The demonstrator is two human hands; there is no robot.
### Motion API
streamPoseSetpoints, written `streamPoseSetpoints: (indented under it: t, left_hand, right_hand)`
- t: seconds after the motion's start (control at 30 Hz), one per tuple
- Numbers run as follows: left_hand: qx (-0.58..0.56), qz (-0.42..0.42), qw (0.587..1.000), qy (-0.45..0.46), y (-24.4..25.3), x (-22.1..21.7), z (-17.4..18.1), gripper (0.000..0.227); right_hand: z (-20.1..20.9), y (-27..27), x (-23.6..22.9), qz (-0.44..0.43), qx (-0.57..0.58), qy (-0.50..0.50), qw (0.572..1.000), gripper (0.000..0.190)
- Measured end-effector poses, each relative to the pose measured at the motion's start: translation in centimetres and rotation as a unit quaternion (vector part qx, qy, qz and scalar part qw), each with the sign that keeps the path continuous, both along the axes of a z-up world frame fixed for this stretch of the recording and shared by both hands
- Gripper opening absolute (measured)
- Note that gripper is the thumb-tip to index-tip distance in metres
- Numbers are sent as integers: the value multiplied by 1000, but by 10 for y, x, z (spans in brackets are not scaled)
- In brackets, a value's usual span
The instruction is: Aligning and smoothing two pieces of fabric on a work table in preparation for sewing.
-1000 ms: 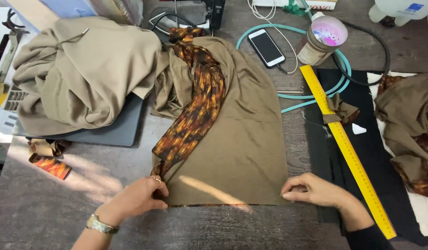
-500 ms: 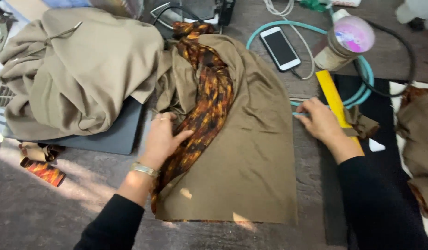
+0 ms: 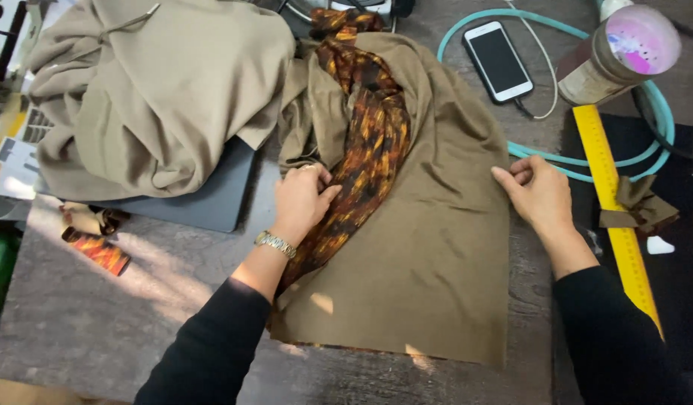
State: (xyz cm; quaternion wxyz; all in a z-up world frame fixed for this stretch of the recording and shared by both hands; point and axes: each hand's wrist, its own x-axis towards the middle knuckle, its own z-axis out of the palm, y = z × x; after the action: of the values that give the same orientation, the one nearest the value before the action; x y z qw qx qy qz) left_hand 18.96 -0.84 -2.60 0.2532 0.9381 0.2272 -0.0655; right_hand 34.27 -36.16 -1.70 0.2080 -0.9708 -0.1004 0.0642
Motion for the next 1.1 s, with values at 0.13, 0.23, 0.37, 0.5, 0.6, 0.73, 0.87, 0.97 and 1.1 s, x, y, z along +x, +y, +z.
streamPoseSetpoints:
  t: [0.13, 0.23, 0.37, 0.5, 0.6, 0.73, 0.87, 0.97, 1.1]
  left_hand:
    - [-65, 3, 998, -24, 10, -5, 5, 20]
    - [-89, 48, 992, -72, 30, -21, 5, 20]
    - [-108, 129, 980, -102, 58, -51, 13, 20]
    - [-104, 149, 971, -154, 64, -68, 16, 19]
    - [-73, 181, 970, -145, 68, -78, 31, 16]
    - [-14, 202, 974, -104, 79, -90, 42, 15]
    - [-72, 184, 979, -51, 80, -99, 55, 22]
    - [-77, 180, 980, -29, 78, -103, 59, 32]
    - [-36, 135, 989, -47, 69, -128, 48, 48]
  right_hand:
    - [-15, -8, 1, -25, 25, 81, 996, 30]
    - [-14, -12, 2, -42, 49, 120, 991, 25]
    - [-6, -9, -1, -72, 92, 156, 981, 24]
    - [-3, -8, -2, -63, 78, 163, 981, 24]
    - [-2, -8, -2, -75, 81, 168, 980, 24]
    - [-1, -8, -4, -86, 139, 181, 970, 23]
    - [26, 4, -14, -86, 136, 215, 963, 29]
    - [5, -11, -7, -77, 181, 222, 955, 30]
    - [39, -2, -34, -122, 135, 247, 952, 31]
